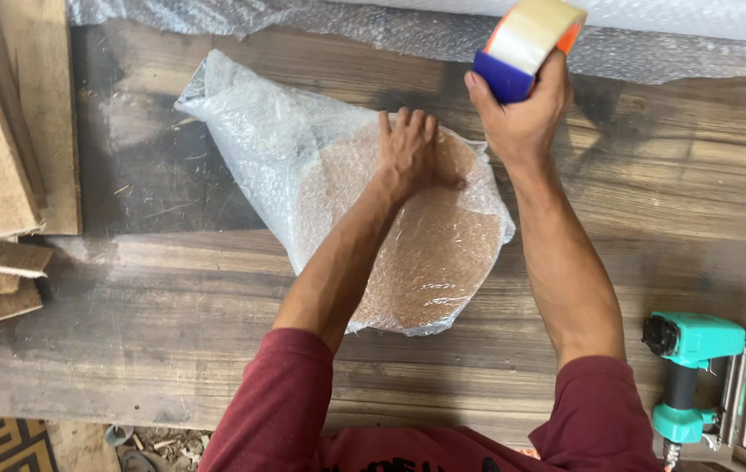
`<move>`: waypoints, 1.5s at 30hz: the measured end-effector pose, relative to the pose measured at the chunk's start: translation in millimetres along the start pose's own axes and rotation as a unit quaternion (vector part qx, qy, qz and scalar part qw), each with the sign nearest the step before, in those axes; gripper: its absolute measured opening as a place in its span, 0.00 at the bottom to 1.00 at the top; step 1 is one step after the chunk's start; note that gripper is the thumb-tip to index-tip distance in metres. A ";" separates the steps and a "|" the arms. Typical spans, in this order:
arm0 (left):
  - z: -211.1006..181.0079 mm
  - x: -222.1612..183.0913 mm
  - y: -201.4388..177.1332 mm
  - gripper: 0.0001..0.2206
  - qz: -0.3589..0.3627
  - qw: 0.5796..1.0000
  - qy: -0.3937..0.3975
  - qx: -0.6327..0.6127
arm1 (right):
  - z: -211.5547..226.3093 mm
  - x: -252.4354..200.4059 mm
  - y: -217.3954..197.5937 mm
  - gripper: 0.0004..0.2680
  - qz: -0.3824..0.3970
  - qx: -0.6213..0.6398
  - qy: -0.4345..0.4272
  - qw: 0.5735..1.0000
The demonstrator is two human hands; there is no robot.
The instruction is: The person wraps a wooden object in bubble wrap and secures it with clear tape using a tape dispenser.
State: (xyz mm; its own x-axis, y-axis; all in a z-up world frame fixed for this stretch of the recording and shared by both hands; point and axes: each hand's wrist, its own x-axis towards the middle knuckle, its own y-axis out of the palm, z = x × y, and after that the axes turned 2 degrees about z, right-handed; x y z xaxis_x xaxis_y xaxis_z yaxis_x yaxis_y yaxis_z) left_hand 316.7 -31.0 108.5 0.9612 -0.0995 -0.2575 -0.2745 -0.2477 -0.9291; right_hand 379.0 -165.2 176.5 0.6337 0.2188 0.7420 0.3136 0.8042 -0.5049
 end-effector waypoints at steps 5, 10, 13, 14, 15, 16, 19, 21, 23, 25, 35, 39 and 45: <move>2.8 11.6 -33.8 0.52 0.116 0.993 -0.033 -0.005 | 22.9 -21.5 -65.6 0.23 0.141 -0.052 0.236 0.960; 15.1 30.5 12.9 0.47 -0.014 1.000 0.003 0.004 | 80.9 -31.8 -122.8 0.22 0.299 -0.038 0.343 0.890; 12.2 -0.1 12.8 0.48 -0.001 0.999 0.035 0.009 | 82.5 -62.6 -139.2 0.23 0.372 -0.083 0.400 0.834; 12.3 -11.8 10.4 0.47 -0.012 0.998 0.064 0.007 | 83.4 -71.5 -142.3 0.22 0.387 -0.103 0.416 0.817; 4.1 -33.2 2.8 0.47 -0.013 0.998 0.066 0.012 | 83.4 -84.5 -144.9 0.22 0.382 -0.101 0.416 0.819; -4.4 -54.3 -5.0 0.40 -0.006 0.997 0.070 0.022 | 82.9 -96.4 -147.5 0.22 0.383 -0.112 0.432 0.809; -15.6 -100.3 15.0 0.37 -0.002 0.996 0.083 0.032 | 85.8 -133.3 -153.6 0.23 0.375 -0.133 0.459 0.794; -16.6 -127.4 30.6 0.41 -0.013 0.995 0.092 0.036 | 85.8 -153.6 -151.5 0.24 0.359 -0.140 0.466 0.796; -24.4 -164.6 42.1 0.44 0.002 0.995 0.094 -0.018 | 84.6 -174.7 -153.0 0.24 0.352 -0.184 0.489 0.777; -19.8 -184.3 54.6 0.43 -0.001 0.995 0.096 -0.020 | 84.2 -198.0 -152.5 0.24 0.328 -0.190 0.488 0.787; 69.7 -273.6 103.6 0.36 -0.227 0.888 -0.255 -0.308 | 62.8 -294.6 -149.1 0.20 0.316 -0.213 0.437 0.815; 88.3 -265.8 128.0 0.32 -0.158 0.780 -0.224 -0.562 | 110.5 -286.9 -153.6 0.22 0.228 -0.200 0.299 0.905; 94.9 -250.8 135.1 0.41 -0.115 0.767 -0.342 -0.531 | 169.1 -306.6 -124.5 0.29 0.207 -0.055 0.395 0.893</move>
State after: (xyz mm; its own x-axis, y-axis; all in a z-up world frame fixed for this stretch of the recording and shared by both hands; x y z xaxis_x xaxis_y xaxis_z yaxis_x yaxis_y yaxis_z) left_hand 41.3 52.0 22.4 0.6788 0.5023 -0.5357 0.3838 -0.8646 -0.3244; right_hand 26.1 -238.9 86.5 0.9992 -0.0084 -0.0389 -0.0230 0.6760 -0.7366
